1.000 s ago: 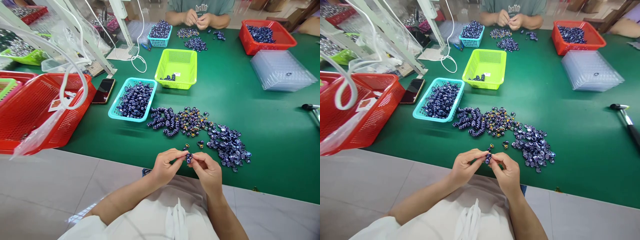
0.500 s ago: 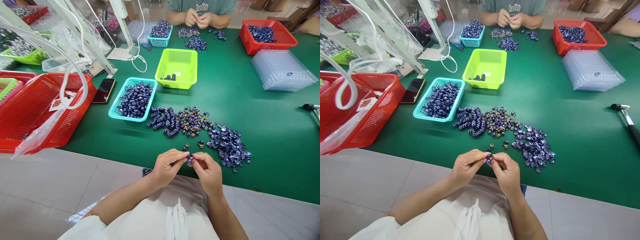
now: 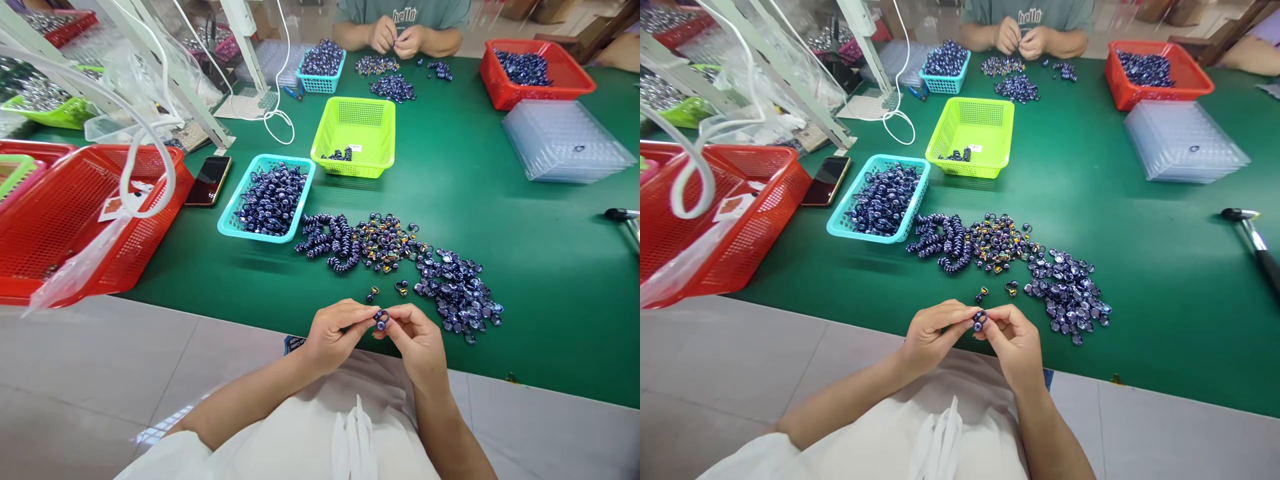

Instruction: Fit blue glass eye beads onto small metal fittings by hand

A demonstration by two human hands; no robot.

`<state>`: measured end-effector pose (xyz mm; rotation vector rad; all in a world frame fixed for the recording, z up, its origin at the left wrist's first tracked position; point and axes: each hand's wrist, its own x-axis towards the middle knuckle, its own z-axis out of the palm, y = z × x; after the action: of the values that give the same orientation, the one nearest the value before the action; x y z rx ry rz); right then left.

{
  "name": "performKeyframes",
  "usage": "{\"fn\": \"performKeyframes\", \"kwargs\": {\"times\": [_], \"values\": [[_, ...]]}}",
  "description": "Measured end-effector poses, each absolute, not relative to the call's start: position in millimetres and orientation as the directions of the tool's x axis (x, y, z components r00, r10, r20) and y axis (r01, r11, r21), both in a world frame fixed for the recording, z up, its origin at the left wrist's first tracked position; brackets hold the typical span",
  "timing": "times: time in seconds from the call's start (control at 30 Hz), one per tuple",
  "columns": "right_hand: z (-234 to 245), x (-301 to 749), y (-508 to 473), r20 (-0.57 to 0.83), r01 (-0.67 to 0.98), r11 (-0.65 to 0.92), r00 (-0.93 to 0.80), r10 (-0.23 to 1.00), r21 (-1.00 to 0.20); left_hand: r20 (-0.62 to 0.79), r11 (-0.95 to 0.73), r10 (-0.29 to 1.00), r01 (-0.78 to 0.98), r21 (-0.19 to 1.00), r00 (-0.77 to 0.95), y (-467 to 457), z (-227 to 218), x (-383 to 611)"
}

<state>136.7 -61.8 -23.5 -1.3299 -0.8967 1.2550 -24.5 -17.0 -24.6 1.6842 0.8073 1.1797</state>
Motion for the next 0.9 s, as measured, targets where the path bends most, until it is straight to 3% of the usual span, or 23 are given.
{"fn": "performKeyframes", "kwargs": {"times": [0.2, 0.37, 0.53, 0.63, 0.77, 0.9], "values": [[-25, 135, -64, -0.16, -0.049, -0.154, 0.152, 0.975, -0.987, 0.311, -0.342, 0.888, 0.035, 0.939, 0.34, -17, -22, -27], [-25, 132, -63, -0.171, -0.14, -0.165, 0.034, 0.985, -0.976, 0.213, -0.27, 0.894, 0.095, 0.958, 0.393, -14, -17, -31], [-28, 126, -60, -0.138, -0.269, -0.122, 0.042, 0.99, -0.955, 0.263, -0.31, 0.882, 0.061, 0.949, 0.392, -14, -17, -33], [-31, 125, -60, -0.124, -0.245, -0.108, 0.049, 0.991, -0.963, 0.229, -0.268, 0.898, 0.056, 0.962, 0.376, -15, -18, -34], [-33, 132, -61, -0.039, -0.058, -0.037, 0.034, 0.999, -0.998, -0.013, 0.03, 0.919, -0.038, 0.999, 0.394, -12, -17, -35], [-28, 141, -59, 0.115, 0.231, 0.123, -0.045, 0.992, -0.965, -0.28, 0.418, 0.827, -0.201, 0.886, 0.488, -6, -16, -35]]}}
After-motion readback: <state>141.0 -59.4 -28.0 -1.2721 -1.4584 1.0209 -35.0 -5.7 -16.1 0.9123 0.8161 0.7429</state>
